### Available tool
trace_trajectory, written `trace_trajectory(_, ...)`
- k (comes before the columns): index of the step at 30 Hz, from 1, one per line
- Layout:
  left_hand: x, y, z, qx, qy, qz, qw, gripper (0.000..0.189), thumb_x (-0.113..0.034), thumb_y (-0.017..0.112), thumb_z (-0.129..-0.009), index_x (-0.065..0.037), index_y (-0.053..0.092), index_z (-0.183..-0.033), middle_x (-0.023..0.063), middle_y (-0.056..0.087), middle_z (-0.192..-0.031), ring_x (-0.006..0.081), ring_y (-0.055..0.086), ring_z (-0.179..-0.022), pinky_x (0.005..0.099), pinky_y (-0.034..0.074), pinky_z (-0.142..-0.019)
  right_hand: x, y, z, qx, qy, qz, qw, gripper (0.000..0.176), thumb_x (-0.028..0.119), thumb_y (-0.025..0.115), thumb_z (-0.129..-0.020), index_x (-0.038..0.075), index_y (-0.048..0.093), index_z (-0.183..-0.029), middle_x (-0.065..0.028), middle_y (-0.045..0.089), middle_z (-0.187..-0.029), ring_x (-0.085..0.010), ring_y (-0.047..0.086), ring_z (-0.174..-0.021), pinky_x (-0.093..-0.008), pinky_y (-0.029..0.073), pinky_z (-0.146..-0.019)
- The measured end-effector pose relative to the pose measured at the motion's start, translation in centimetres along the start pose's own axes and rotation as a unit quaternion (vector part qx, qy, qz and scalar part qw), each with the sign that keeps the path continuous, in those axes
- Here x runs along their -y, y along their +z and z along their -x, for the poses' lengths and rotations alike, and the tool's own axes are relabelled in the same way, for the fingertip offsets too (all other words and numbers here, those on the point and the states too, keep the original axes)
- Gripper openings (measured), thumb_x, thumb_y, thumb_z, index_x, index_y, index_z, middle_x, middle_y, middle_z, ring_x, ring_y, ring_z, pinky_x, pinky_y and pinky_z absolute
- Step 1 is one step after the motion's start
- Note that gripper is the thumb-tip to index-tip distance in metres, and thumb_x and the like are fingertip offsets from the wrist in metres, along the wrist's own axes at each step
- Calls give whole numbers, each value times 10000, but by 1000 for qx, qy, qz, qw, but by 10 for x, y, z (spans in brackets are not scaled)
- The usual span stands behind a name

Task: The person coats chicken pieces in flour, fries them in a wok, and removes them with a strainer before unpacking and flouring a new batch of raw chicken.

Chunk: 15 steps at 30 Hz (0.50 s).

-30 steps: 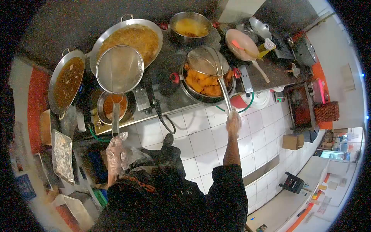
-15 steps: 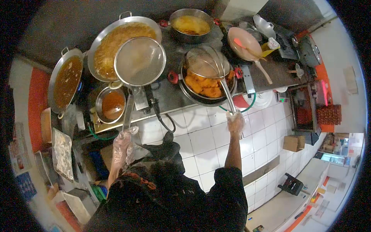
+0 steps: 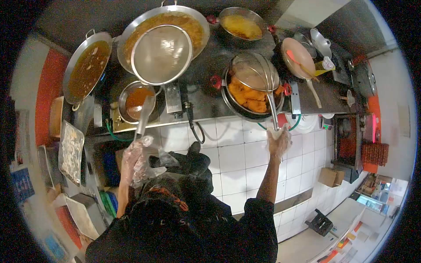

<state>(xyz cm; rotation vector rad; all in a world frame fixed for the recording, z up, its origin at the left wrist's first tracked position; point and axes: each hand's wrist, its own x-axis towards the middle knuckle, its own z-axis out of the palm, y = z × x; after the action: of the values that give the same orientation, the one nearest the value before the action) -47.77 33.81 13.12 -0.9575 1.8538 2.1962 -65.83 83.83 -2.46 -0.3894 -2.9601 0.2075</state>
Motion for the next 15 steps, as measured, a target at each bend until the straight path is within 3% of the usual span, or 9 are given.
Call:
trace_trajectory(1, 3, -12, 4, -23, 35, -24, 999, 365, -314, 637, -933, -46, 623, -1181, -53, 559, -775, 28, 475, -654, 193, 387, -573, 0, 2, -1, 4, -5, 1, 1000, 913, 477, 751, -726, 52, 384, -1446, -158, 562, -1310, -310, 468, -1259, -503, 349, -1019)
trace_trajectory(4, 2, -42, 23, -87, 6, -1, 996, 387, -331, 627, -941, -47, 620, -1204, -72, 476, -674, 21, 419, -563, 200, 336, -488, 12, 0, 1, -34, -36, 26, 998, 897, 508, 732, -753, 52, 385, -1444, -170, 562, -1305, -339, 475, -1244, -495, 355, -1018)
trace_trajectory(7, -10, -62, 46, -150, -8, -4, 989, 394, -344, 589, -962, -43, 608, -1216, -70, 454, -631, 23, 398, -493, 201, 316, -442, 78, -37, 11, -26, -18, -51, 998, 866, 534, 694, -798, 47, 384, -1443, -188, 553, -1308, -349, 474, -1242, -495, 336, -1034)
trace_trajectory(9, 12, -86, 52, -190, -29, -3, 981, 366, -347, 560, -974, -41, 611, -1167, -57, 466, -602, 34, 402, -452, 203, 326, -411, 129, -55, 31, -116, -122, -212, 963, 768, 515, 661, -843, 48, 433, -1408, -215, 600, -1212, -334, 554, -1139, -475, 407, -976)
trace_trajectory(10, 22, -96, 53, -178, 6, 18, 984, 341, -357, 533, -985, -41, 608, -1085, -53, 460, -581, 42, 398, -422, 212, 313, -367, 158, -51, 43, -108, -142, -222, 959, 768, 515, 661, -843, 48, 433, -1408, -215, 600, -1212, -334, 554, -1139, -475, 407, -976)
trace_trajectory(12, 40, -111, 45, -188, 43, 31, 981, 338, -370, 522, -987, -42, 597, -1020, -40, 455, -554, 57, 395, -392, 225, 305, -342, 219, -49, 87, -8, -380, -201, 903, 320, 225, 500, -971, -6, 531, -1191, -140, 607, -843, -224, 604, -789, -330, 501, -656)
trace_trajectory(14, 60, -124, 38, -171, 77, 60, 980, 363, -387, 498, -994, -44, 574, -902, -12, 448, -506, 87, 390, -344, 247, 303, -311, 277, -13, 155, 184, -374, -212, 884, 415, 265, 563, -927, -19, 521, -1227, -174, 601, -1062, -261, 591, -949, -401, 509, -756)
trace_trajectory(15, 68, -130, 34, -164, 71, 90, 980, 385, -391, 486, -997, -44, 563, -848, 3, 446, -485, 102, 390, -327, 257, 310, -304, 327, -58, 187, 198, -527, -152, 812, 470, 341, 574, -931, -20, 525, -1227, -192, 564, -1230, -265, 576, -1068, -411, 495, -871)
